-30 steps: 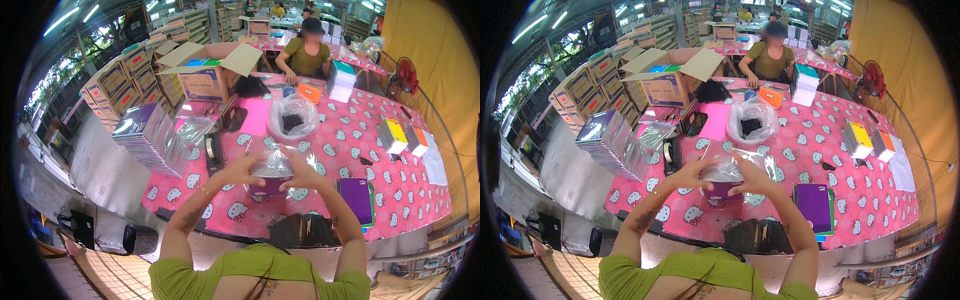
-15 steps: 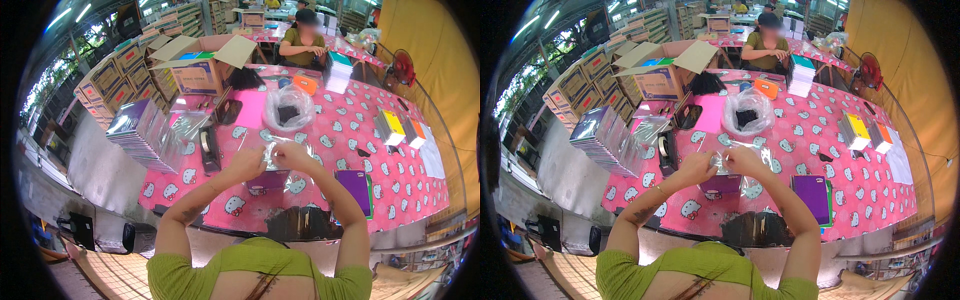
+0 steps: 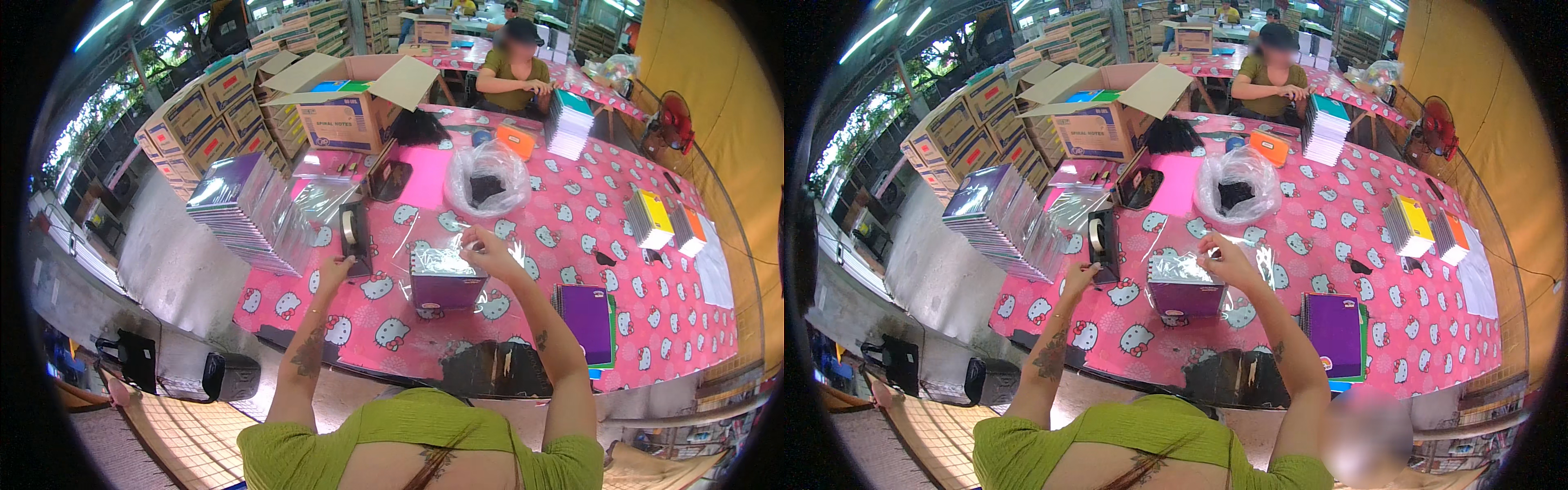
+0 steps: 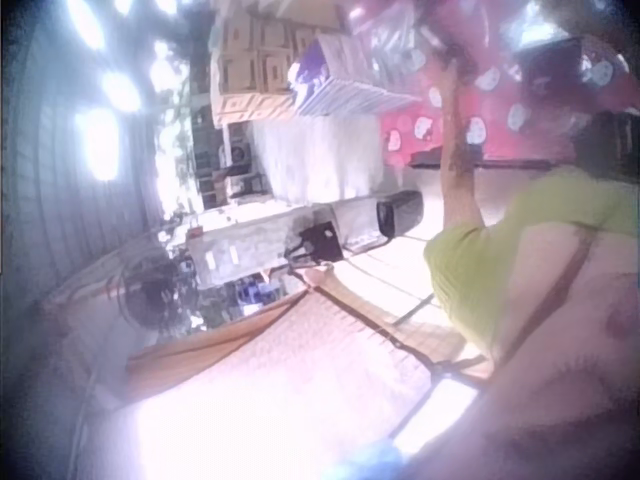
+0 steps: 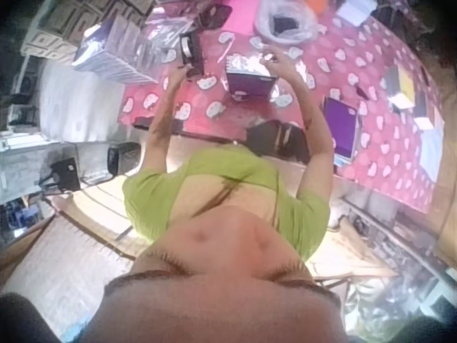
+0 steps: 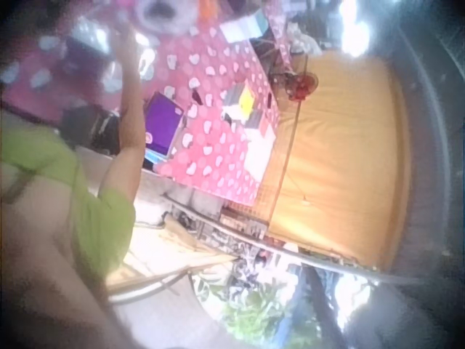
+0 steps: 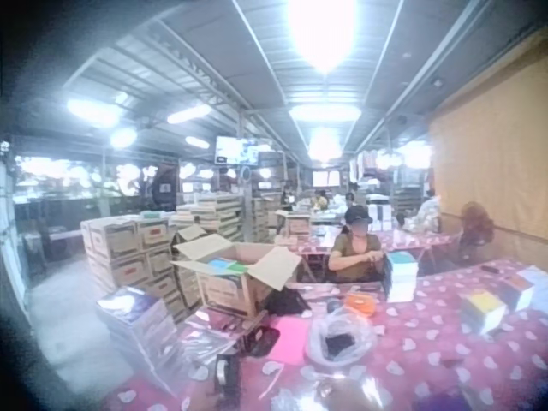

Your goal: The person places stacks of notebooks into plastic bags, seals them with tape, and then packs the bagged notebooks into a cardboard box alongside others.

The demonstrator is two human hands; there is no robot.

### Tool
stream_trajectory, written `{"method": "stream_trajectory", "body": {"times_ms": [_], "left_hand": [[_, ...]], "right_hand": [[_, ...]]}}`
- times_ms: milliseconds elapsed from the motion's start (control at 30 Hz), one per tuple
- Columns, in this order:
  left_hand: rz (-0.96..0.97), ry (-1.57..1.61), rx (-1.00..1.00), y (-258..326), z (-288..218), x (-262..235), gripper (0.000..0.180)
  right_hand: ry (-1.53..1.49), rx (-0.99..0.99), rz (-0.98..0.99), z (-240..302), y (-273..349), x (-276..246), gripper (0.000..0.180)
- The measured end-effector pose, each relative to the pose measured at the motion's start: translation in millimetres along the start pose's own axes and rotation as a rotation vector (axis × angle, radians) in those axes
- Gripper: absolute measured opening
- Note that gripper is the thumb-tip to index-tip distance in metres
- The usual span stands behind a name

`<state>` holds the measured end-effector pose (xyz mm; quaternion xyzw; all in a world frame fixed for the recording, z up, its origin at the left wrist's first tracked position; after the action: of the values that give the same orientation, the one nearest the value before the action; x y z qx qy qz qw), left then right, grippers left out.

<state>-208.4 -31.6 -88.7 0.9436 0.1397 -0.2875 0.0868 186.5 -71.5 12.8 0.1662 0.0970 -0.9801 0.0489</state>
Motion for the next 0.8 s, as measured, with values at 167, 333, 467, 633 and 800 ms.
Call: {"method": "stream_trajectory", "body": {"times_ms": [167, 333, 467, 633, 800], "left_hand": [[-0.110, 0.801, -0.076, -0.1, 16.2, 32.7, 0.017], [-0.094, 0.826, -0.140, 36.7, 49.5, 42.1, 0.013], [-0.087, -0.631, 0.055, 15.1, -22.1, -29.2, 0.019], [0.236, -0.301, 1.137, 30.5, -198.4, 3.0, 0.023], [1.169, -0.635, 0.981, 19.1, -265.6, 101.1, 0.040]], "right_hand": [[-0.046, -0.086, 0.134, -16.4, -7.2, 2.1, 0.024], [-0.068, -0.019, 0.109, -9.2, 0.2, 2.4, 0.052], [-0.004, -0.109, 0.029, -5.9, 5.6, -6.2, 0.061], [0.010, -0.037, 0.014, -2.6, 5.2, 0.2, 0.068], [-0.021, -0.008, -0.011, -1.1, 7.0, -2.5, 0.070]]}}
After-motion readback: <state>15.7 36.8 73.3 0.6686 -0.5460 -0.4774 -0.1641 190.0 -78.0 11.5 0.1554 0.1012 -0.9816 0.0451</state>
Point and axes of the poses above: each hand's wrist, its own y-axis away from the middle knuckle, its own x-axis out of the palm, z = x × y, the point moved 2 cm from there along -y, towards the middle knuckle, and after that the axes turned 8 degrees about -z, right-handed, at the moved point
